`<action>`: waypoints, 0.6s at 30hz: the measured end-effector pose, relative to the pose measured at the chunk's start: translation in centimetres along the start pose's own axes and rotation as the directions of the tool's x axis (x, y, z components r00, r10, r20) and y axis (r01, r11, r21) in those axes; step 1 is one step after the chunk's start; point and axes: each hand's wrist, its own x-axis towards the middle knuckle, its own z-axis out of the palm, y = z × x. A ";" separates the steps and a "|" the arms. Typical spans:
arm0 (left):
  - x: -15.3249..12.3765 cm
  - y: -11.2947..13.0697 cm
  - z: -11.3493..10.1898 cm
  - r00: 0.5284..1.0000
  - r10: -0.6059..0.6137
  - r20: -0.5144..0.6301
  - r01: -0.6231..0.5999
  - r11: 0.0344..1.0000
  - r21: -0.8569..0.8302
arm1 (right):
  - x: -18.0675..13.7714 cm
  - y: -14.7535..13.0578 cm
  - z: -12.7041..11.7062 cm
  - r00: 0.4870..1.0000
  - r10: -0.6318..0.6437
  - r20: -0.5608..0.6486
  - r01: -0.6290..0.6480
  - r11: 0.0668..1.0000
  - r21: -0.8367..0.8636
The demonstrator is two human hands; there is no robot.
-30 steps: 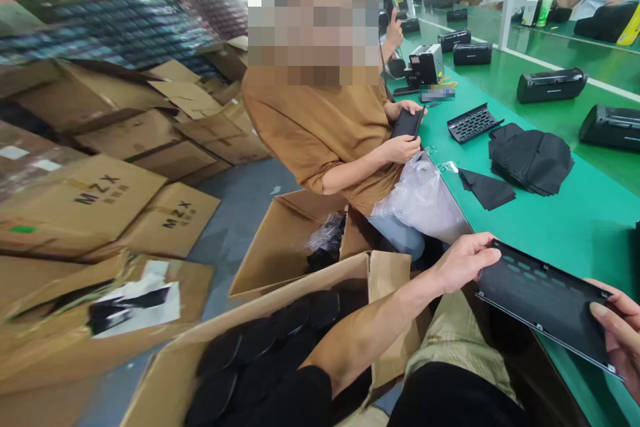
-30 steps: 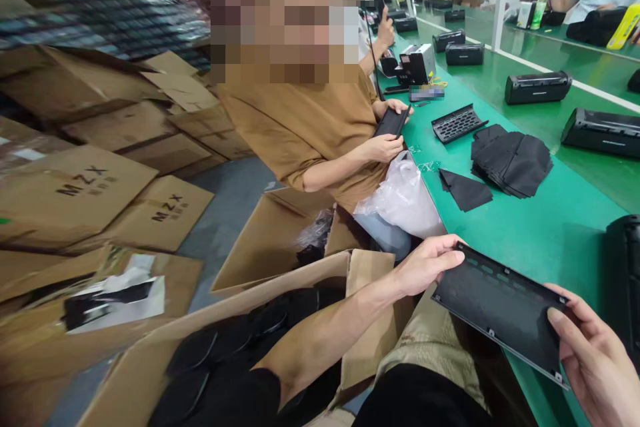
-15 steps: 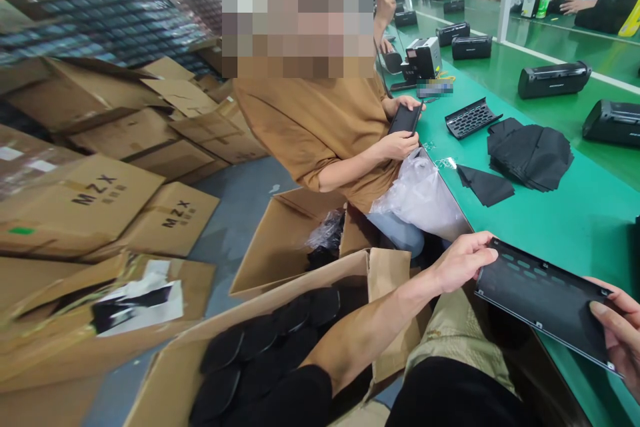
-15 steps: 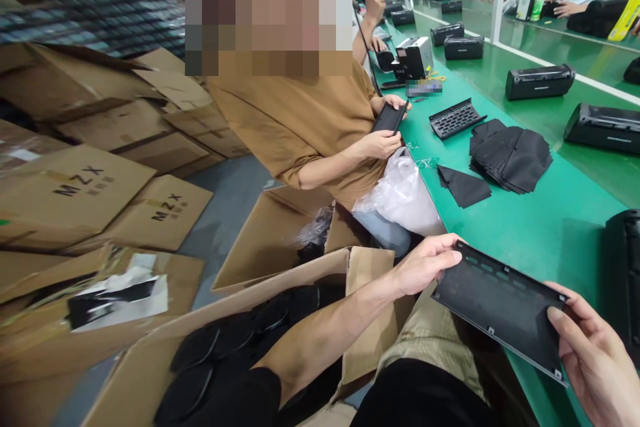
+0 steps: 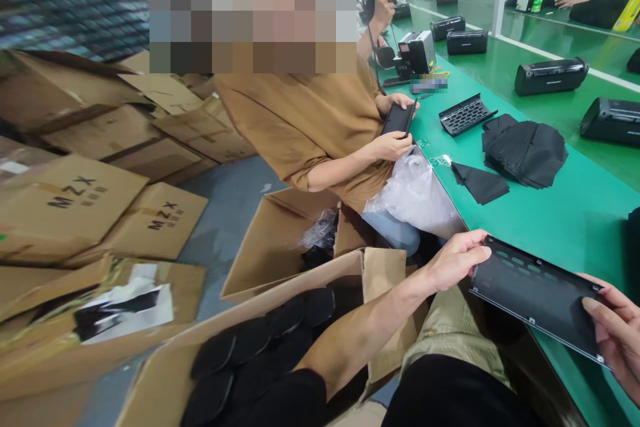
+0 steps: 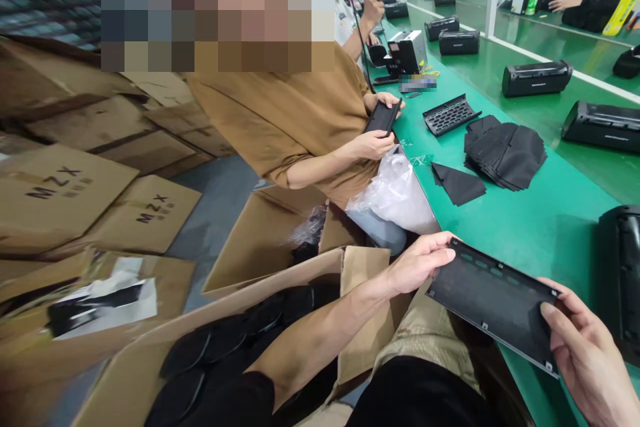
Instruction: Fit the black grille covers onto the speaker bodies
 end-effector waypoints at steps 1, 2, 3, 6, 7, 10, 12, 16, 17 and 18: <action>0.0 0.0 0.0 1.000 0.003 0.010 -0.003 1.000 -0.001 | 0.0 -0.1 0.0 1.000 -0.003 -0.004 0.003 1.000 0.001; 0.0 0.0 -0.1 1.000 0.007 0.021 -0.006 1.000 -0.007 | -0.1 -0.1 0.1 1.000 -0.008 -0.005 0.008 1.000 0.003; 0.0 0.0 -0.1 0.999 0.009 0.031 -0.009 1.000 -0.014 | 0.0 -0.1 0.1 1.000 -0.012 -0.001 0.012 1.000 0.007; -0.1 0.0 -0.2 0.999 0.014 0.048 -0.012 0.999 -0.031 | 0.2 0.0 0.0 1.000 -0.017 0.019 0.017 1.000 0.012; -0.1 -0.1 -0.2 0.999 0.015 0.053 -0.013 0.999 -0.034 | 0.3 0.1 -0.1 0.999 -0.019 0.026 0.019 1.000 0.007; -0.1 -0.3 -0.3 0.998 0.011 0.060 -0.008 0.999 -0.049 | 0.4 0.3 -0.4 0.998 -0.036 0.045 0.037 0.999 -0.017; 0.0 -0.6 -0.4 0.998 0.000 0.063 0.006 0.996 -0.094 | 0.4 0.3 -0.6 0.997 -0.045 0.055 0.047 0.998 -0.034; 0.1 -1.4 -0.7 0.997 -0.022 0.077 0.037 0.981 -0.192 | 0.2 0.1 -0.7 0.999 -0.022 0.046 0.024 0.999 -0.028; 0.1 -1.5 -0.7 0.997 -0.022 0.071 0.035 0.981 -0.189 | 0.2 0.1 -0.8 0.999 -0.006 0.033 0.007 1.000 -0.028; 0.1 -1.5 -0.7 0.998 -0.019 0.062 0.029 0.984 -0.175 | 0.3 0.1 -0.9 1.000 0.010 0.016 -0.009 0.999 -0.032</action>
